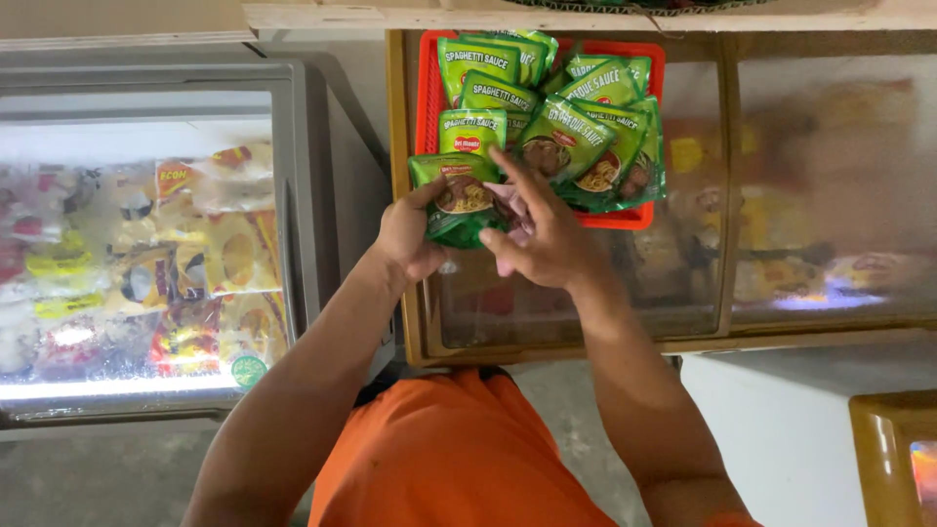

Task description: Wiping sauce packets with a cloth and arranging them on a store shelf.

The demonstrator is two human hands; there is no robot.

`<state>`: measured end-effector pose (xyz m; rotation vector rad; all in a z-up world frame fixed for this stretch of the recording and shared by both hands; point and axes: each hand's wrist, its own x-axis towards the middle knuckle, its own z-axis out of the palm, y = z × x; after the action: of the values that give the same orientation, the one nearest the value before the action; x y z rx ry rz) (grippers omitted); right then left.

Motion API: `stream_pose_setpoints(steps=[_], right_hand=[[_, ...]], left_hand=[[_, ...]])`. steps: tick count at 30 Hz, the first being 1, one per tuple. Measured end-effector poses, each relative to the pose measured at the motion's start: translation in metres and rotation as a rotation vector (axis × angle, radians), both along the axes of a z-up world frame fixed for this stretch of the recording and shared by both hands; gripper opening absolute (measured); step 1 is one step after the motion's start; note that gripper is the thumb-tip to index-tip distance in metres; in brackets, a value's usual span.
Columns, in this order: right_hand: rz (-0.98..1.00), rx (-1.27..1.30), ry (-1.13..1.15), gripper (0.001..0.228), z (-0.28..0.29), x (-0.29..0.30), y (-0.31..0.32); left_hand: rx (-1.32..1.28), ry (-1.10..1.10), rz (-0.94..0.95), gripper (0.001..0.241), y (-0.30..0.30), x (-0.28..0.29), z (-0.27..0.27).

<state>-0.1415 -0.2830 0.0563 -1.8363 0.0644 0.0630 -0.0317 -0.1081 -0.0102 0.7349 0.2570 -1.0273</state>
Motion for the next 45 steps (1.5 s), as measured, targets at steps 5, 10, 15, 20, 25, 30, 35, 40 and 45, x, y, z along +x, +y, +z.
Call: stream_pose_setpoints(steps=[5,10,15,20,25,30,35,40,45], right_hand=[[-0.13,-0.249,-0.284,0.04,-0.028,0.005,0.016],[-0.279,-0.617,-0.615,0.036,-0.024,-0.002,0.022],[-0.314,-0.445,-0.491,0.034,-0.04,0.001,0.004],[-0.3,-0.216,-0.313,0.034,-0.049,0.003,0.01],[-0.436,-0.493,-0.557,0.03,-0.068,0.009,0.019],[-0.448,-0.385,-0.622,0.012,-0.076,0.011,0.022],[-0.449,-0.538,-0.62,0.017,-0.02,0.011,0.03],[-0.365,-0.818,-0.629,0.025,-0.044,0.018,0.015],[-0.471,-0.825,-0.448,0.026,-0.049,0.02,0.021]], left_hand=[[-0.076,-0.018,-0.006,0.04,-0.002,0.003,-0.008],[-0.156,-0.086,-0.013,0.035,-0.006,-0.008,0.021],[0.333,-0.896,-0.207,0.103,0.004,0.002,0.001],[0.696,-1.502,-0.234,0.066,0.001,-0.001,0.011],[0.777,-1.629,-0.106,0.056,0.002,-0.001,-0.014],[0.99,-1.592,-0.054,0.058,-0.002,0.003,0.019],[0.87,-1.816,0.121,0.067,-0.001,0.005,0.012],[1.123,-1.853,-0.013,0.077,0.001,-0.003,0.024],[1.24,-2.146,-0.047,0.083,-0.001,-0.006,0.014]])
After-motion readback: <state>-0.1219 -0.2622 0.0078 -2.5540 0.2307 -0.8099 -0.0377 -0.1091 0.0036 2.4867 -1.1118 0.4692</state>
